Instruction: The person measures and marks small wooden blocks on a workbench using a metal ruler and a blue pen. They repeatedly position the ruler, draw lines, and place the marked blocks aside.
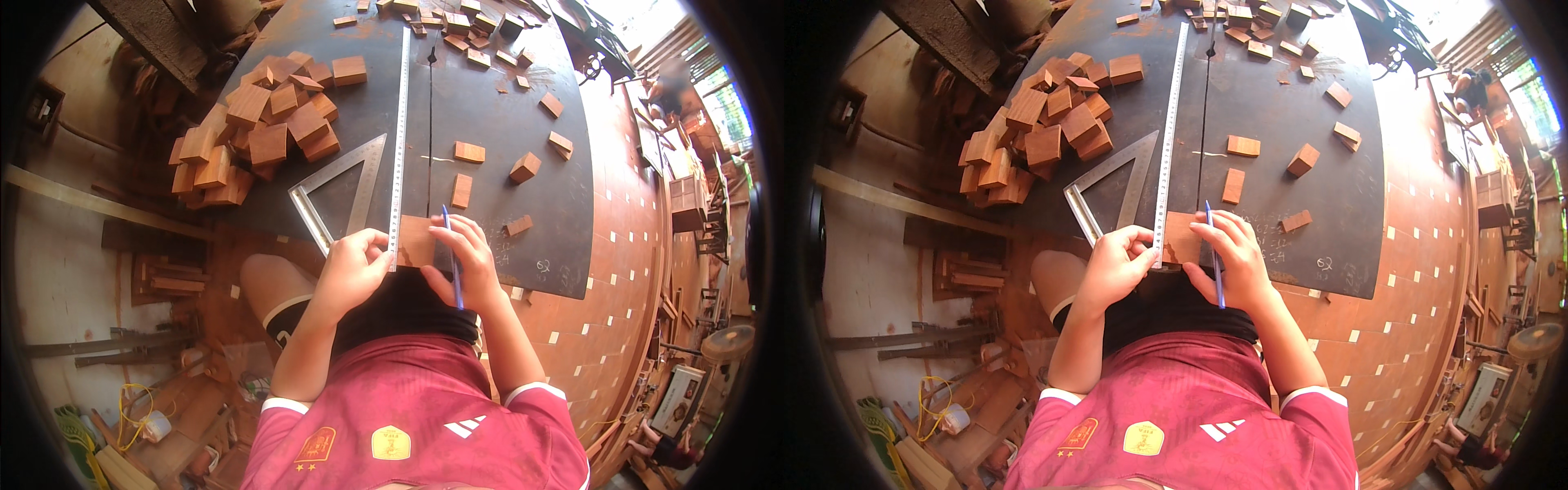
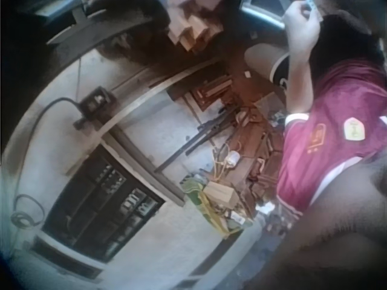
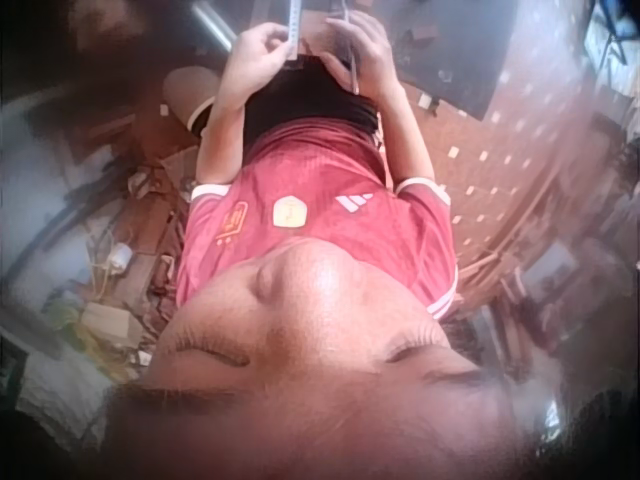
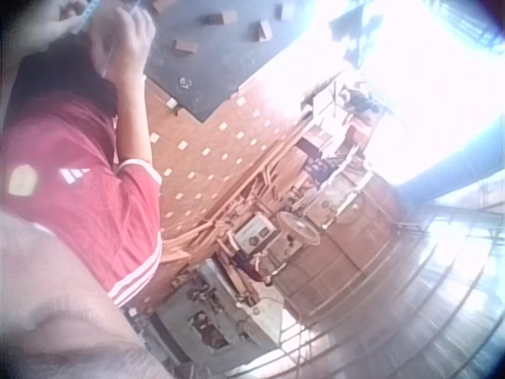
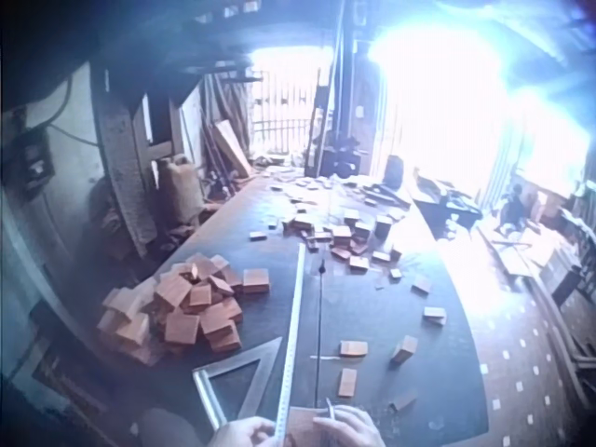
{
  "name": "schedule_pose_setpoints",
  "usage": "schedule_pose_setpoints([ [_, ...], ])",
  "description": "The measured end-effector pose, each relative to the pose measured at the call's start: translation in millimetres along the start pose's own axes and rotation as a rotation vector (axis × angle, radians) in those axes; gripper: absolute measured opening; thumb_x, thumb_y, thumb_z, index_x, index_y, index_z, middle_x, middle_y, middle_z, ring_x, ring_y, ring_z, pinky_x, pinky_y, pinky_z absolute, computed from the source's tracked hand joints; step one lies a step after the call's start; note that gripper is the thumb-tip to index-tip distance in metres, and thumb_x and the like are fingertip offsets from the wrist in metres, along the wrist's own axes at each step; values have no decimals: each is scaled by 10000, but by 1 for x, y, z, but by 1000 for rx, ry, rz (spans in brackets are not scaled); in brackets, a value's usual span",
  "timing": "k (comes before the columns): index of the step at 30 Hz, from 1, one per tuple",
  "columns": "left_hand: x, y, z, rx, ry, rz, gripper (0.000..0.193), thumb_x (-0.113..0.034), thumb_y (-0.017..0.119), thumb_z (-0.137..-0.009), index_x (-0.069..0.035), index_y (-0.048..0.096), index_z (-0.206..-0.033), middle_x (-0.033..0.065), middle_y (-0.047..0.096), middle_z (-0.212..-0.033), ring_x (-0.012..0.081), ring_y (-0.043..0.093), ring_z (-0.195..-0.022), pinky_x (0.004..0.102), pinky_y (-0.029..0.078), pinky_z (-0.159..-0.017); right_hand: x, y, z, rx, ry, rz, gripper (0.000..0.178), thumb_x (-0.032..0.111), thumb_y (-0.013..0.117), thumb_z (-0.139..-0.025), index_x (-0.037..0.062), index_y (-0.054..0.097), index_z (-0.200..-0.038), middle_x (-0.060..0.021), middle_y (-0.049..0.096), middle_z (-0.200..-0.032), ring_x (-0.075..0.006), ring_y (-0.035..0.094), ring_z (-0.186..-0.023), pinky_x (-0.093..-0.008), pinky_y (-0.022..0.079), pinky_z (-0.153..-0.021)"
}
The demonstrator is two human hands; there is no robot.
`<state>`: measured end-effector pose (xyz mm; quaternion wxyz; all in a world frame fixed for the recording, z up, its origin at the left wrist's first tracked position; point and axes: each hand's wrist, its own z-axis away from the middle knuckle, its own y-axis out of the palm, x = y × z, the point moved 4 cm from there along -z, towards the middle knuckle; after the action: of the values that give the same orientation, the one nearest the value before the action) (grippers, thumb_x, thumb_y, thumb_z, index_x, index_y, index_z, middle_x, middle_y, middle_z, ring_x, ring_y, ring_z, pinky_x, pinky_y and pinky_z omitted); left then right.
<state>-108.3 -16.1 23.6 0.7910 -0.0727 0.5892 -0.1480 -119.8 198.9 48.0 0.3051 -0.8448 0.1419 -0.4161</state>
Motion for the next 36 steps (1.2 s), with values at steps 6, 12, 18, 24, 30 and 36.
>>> schedule_pose_setpoints([
  [6,2,-2,0,-4,18,-11,211,-65,726,-948,35,727,-1134,30,719,-760,64,639,-635,240,498,-561,2,2,-2,63,180,-368,221,55,633,-983,-25,685,-1182,-123,662,-834,-217,659,-740,-314,532,-710],
  [12,5,-1,-1,4,22,31,215,-68,731,-947,35,732,-1134,25,709,-754,66,640,-629,238,501,-558,-3,18,2,112,441,-774,61,8,643,-938,-6,609,-987,-58,676,-811,-80,630,-715,-250,515,-643],
  [18,5,-1,-5,5,52,13,219,-61,731,-943,40,731,-1137,24,704,-750,63,637,-626,235,499,-551,-7,18,-7,157,463,-678,173,28,752,-876,12,585,-834,-21,655,-708,-33,605,-642,-245,502,-556],
  [24,5,-2,-5,1,38,17,216,-59,729,-942,47,731,-1130,23,702,-745,61,636,-628,232,499,-552,-15,29,-12,180,401,-618,198,35,761,-830,13,572,-773,-25,641,-652,-29,589,-611,-252,467,-519],
  [30,6,-2,-6,9,40,51,217,-57,738,-937,42,733,-1130,23,705,-745,61,637,-625,232,495,-543,-22,36,-11,153,431,-550,239,61,772,-785,0,553,-710,-48,621,-629,-42,580,-594,-270,466,-508],
  [36,5,-2,-7,19,30,47,225,-55,740,-937,44,731,-1139,30,714,-755,64,646,-632,231,500,-547,-20,38,-12,131,376,-504,247,63,776,-778,-6,552,-699,-60,611,-632,-45,576,-604,-275,466,-510],
])
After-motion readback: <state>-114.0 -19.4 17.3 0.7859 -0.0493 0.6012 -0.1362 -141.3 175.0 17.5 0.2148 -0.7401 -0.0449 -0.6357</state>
